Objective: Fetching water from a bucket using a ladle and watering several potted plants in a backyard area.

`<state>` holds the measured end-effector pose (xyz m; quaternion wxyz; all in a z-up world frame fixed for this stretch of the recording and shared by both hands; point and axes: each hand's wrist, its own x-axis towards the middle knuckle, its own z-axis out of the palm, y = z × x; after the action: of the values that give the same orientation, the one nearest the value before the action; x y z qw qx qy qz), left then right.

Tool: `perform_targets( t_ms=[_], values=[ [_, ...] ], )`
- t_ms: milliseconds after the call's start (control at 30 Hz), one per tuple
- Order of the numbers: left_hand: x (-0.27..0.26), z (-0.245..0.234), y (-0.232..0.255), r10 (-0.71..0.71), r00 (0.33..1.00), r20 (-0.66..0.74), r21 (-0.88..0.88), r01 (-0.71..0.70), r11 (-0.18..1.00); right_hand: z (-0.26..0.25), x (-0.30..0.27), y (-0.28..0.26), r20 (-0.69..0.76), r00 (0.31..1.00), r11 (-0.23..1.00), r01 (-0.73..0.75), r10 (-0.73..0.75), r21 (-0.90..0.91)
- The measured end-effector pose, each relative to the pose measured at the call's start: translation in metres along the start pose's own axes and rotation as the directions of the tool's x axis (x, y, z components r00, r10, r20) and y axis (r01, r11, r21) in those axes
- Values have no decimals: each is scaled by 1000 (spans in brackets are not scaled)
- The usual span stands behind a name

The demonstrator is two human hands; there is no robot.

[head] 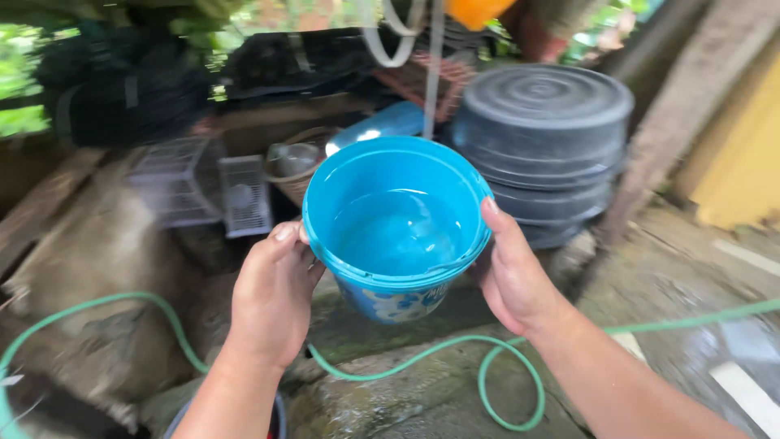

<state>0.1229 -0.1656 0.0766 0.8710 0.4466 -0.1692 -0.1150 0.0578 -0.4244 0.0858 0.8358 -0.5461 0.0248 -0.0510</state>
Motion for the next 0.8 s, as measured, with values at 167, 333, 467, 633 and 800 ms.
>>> perform_targets(
  t_ms=[167,333,467,633,800],
  values=[
    [50,96,-63,-175,974,142,2,177,984,-93,-41,-49,-211,971,992,104,-115,-65],
    [81,194,-134,-321,895,309,-6,339,941,-180,-96,-93,-381,905,981,166,-190,-96],
    [91,274,-178,-336,853,399,-12,372,928,-239,-139,-126,-427,871,970,212,-244,-123],
    [97,354,-212,-335,748,573,-32,429,903,-293,-185,-158,-526,785,944,296,-326,-142],
    [106,429,-223,-349,671,654,5,458,889,-320,-211,-200,-632,684,923,357,-364,-145]
  ],
)
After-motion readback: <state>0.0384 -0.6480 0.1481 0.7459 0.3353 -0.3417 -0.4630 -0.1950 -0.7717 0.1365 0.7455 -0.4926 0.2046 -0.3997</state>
